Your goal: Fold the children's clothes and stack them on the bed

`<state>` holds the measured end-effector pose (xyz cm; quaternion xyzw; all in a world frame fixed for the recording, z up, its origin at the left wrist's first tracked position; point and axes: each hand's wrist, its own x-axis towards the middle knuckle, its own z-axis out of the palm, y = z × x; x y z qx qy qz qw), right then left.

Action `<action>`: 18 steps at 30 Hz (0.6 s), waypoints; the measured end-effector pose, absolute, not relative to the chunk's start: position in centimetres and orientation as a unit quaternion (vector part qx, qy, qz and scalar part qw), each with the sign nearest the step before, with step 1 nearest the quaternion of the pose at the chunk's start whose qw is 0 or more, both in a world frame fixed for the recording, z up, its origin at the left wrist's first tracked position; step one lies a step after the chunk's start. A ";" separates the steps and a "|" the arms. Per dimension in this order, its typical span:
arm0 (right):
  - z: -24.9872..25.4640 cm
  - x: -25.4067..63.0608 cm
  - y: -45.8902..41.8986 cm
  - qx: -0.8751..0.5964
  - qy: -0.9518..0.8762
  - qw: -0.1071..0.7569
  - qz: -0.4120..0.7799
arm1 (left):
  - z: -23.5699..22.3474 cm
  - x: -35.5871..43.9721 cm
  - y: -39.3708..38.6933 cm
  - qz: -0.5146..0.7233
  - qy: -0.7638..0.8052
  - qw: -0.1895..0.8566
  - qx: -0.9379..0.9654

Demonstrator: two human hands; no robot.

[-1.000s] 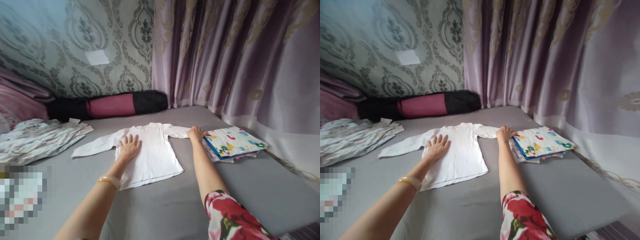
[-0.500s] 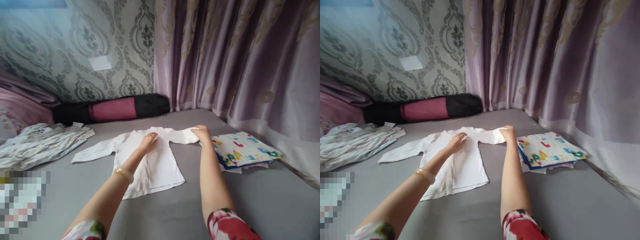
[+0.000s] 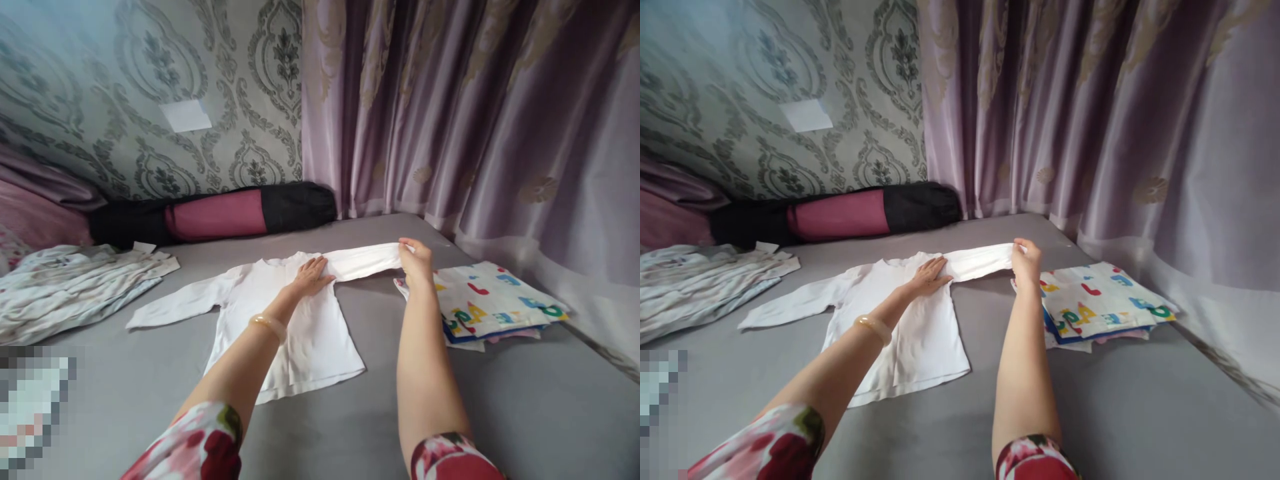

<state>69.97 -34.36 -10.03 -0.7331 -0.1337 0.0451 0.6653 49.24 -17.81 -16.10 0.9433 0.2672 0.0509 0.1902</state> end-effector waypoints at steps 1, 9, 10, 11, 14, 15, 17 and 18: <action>-9.9 69.8 -34.3 -0.723 -0.132 0.676 0.051 | -15.8 49.3 -17.7 0.036 0.266 0.185 0.945; -7.0 66.3 -32.3 -0.573 -0.127 0.791 0.171 | -12.5 50.8 -17.1 -0.082 0.268 0.124 0.952; -6.6 65.6 -31.9 -0.562 -0.130 0.797 0.182 | -12.1 51.0 -17.0 -0.093 0.272 0.117 0.950; -6.2 65.0 -31.6 -0.553 -0.134 0.800 0.192 | -11.8 51.3 -16.9 -0.104 0.277 0.111 0.949; -5.4 63.4 -30.9 -0.534 -0.140 0.803 0.222 | -10.8 52.2 -16.9 -0.142 0.288 0.103 0.941; -5.3 63.0 -30.8 -0.531 -0.139 0.803 0.232 | -10.5 52.5 -16.9 -0.154 0.290 0.102 0.939; -5.1 62.6 -30.6 -0.527 -0.133 0.802 0.248 | -10.2 52.9 -16.9 -0.172 0.295 0.104 0.934; -5.1 62.6 -30.6 -0.527 -0.130 0.801 0.253 | -10.1 53.0 -16.9 -0.175 0.298 0.106 0.932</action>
